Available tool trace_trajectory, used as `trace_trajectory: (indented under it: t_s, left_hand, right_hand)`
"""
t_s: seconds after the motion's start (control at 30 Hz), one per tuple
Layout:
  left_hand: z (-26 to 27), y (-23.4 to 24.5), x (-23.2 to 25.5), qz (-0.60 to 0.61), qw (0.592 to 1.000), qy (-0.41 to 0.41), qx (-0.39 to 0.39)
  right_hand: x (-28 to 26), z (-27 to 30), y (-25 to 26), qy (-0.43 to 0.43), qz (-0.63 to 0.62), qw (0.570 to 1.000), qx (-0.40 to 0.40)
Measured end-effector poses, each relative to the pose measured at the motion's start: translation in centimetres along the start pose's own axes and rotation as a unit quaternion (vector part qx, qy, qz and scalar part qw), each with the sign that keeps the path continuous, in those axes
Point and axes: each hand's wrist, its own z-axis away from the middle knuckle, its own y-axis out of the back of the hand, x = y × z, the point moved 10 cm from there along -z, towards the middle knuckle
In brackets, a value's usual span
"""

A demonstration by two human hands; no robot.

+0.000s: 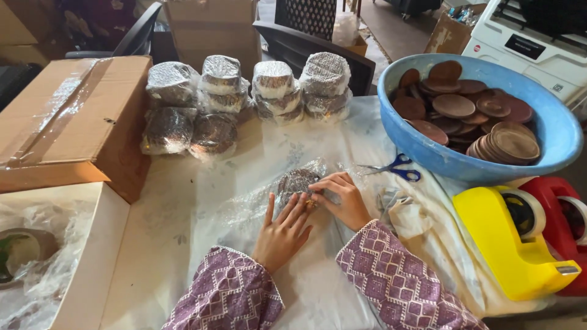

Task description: Wrapping small circular items in bubble wrap at a packing station.

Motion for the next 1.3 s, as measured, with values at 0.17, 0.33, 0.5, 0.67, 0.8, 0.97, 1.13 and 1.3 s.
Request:
trace_trajectory:
  t_s: [0.17, 0.33, 0.5, 0.67, 0.8, 0.97, 1.13, 1.3]
  left_hand:
    - [0.2, -0.6, 0.0, 0.003, 1.000, 0.004, -0.015]
    - [0.5, -1.3, -0.7, 0.045, 0.998, 0.028, -0.032]
    - [0.8, -2.5, -0.4, -0.005, 0.991, -0.009, -0.130]
    - [1.2, -2.5, 0.3, -0.003, 0.990, -0.030, -0.137]
    - [0.4, -1.7, 0.0, -0.042, 0.988, -0.035, -0.147]
    - [0.2, 0.0, 0.5, 0.030, 0.990, -0.041, -0.131]
    - [1.2, -3.1, -1.8, 0.057, 0.982, -0.099, -0.151]
    - [-3.7, 0.6, -6.1, 0.162, 0.973, 0.164, -0.031]
  right_hand:
    - [0.6, -0.2, -0.3, -0.031, -0.023, 0.999, -0.014]
    - [-1.4, 0.4, -0.4, 0.075, 0.031, 0.997, 0.007]
    - [-0.7, 1.3, -1.9, 0.062, 0.046, 0.995, -0.069]
    - [-2.0, 1.5, -1.5, 0.053, 0.047, 0.994, -0.086]
    - [-2.0, 1.4, -1.9, 0.070, 0.109, 0.988, -0.089]
    - [-2.6, 2.5, -2.6, 0.125, 0.171, 0.973, -0.087]
    - [-2.8, 2.7, -2.7, 0.128, 0.188, 0.970, -0.087]
    - [-2.6, 2.8, -2.9, 0.118, 0.225, 0.956, -0.145]
